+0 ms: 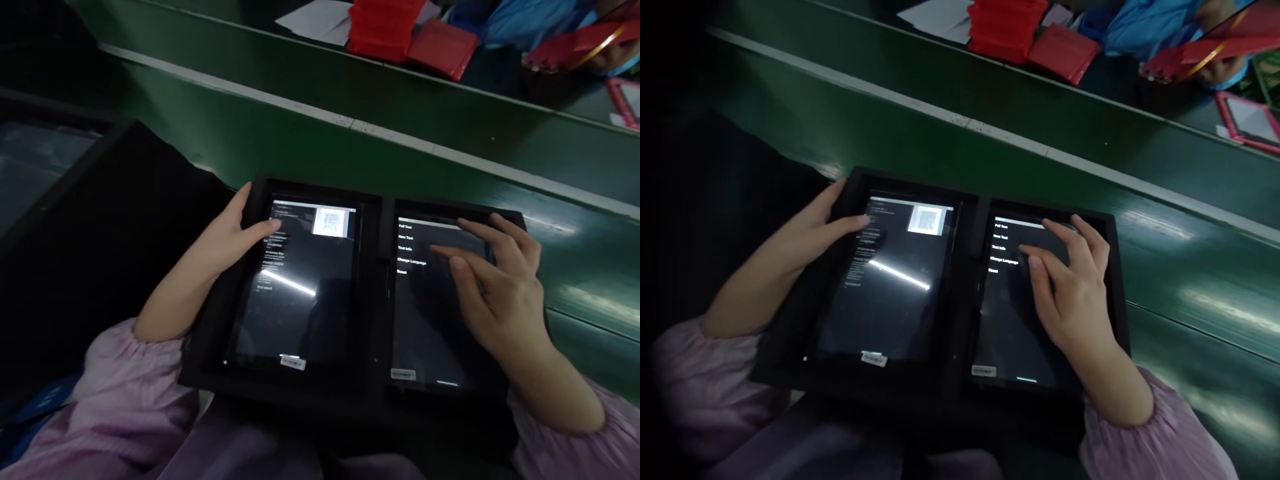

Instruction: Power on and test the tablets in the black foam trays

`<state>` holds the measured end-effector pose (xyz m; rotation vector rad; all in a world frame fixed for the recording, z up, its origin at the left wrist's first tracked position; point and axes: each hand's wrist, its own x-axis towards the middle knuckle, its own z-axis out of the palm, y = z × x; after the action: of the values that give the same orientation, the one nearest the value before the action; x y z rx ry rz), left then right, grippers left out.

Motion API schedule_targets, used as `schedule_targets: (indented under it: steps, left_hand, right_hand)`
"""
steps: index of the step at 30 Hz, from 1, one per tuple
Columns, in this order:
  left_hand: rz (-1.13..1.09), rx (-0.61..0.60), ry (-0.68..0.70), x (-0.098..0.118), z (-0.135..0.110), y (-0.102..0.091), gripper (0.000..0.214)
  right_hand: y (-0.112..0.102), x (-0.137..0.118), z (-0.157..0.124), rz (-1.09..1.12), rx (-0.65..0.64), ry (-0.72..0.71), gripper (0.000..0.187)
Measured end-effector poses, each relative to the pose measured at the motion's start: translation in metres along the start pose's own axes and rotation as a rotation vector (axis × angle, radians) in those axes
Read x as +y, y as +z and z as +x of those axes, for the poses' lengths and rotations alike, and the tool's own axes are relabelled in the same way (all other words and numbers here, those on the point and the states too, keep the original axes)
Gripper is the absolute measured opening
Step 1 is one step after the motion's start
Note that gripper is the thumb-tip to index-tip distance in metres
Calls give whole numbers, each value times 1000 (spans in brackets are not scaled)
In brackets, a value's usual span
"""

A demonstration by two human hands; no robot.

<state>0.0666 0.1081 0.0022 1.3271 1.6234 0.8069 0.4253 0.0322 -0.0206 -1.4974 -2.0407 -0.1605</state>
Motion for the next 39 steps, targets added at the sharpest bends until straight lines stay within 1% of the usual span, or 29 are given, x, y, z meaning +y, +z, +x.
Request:
schedule_targets:
  steps: [3,5,7,9,12,15,17,19,22,25,28,30,34,37,39]
  left_hand:
    - [-142,48,-96,5,3,5,70]
    - [-157,90,-133,2,8,5,65]
    - [-137,85,-120,-4,16,1,65]
    - [-98,47,-91,-11,23,-4,69]
    - [-37,9,-69,-15,29,-7,72]
    - [-16,20,-31,-11,26,-3,72]
    - [-48,39,-20,-7,22,1,72]
    - [-107,47,-48,-3,18,3,70]
    - [-167,24,-131,0,13,3,66]
    - [-183,24,-168,1,13,1,62]
    - [-194,31,-152,-2,14,-1,65]
    - [-196,18,-135,-4,12,-3,71]
    - [-170,-85,-87,-10,5,-9,89]
    - [-100,-92,-38,-16,3,-13,95]
    - [-69,-91,-17,-17,5,-14,97]
  right_hand:
    - [7,2,-1,23,5,14,36]
    - [10,4,-1,17,10,0,37]
    - [12,6,0,-8,14,-14,40]
    - [12,7,1,-21,34,-32,38]
    - [7,7,4,-8,47,-33,36]
    - [2,5,6,-7,64,-29,34]
    - [-2,3,6,-4,80,-51,33]
    - [-4,2,5,14,61,-49,31]
    - [-7,-1,2,37,7,-1,31]
    - [-7,-1,1,46,3,10,31]
    - [-5,1,0,65,0,-11,30]
    - [-5,3,-1,73,-27,-32,30]
    - [-6,5,1,9,-80,-47,39]
    - [-7,3,5,-30,-26,-39,43]
    - [-9,2,7,-4,6,-13,43]
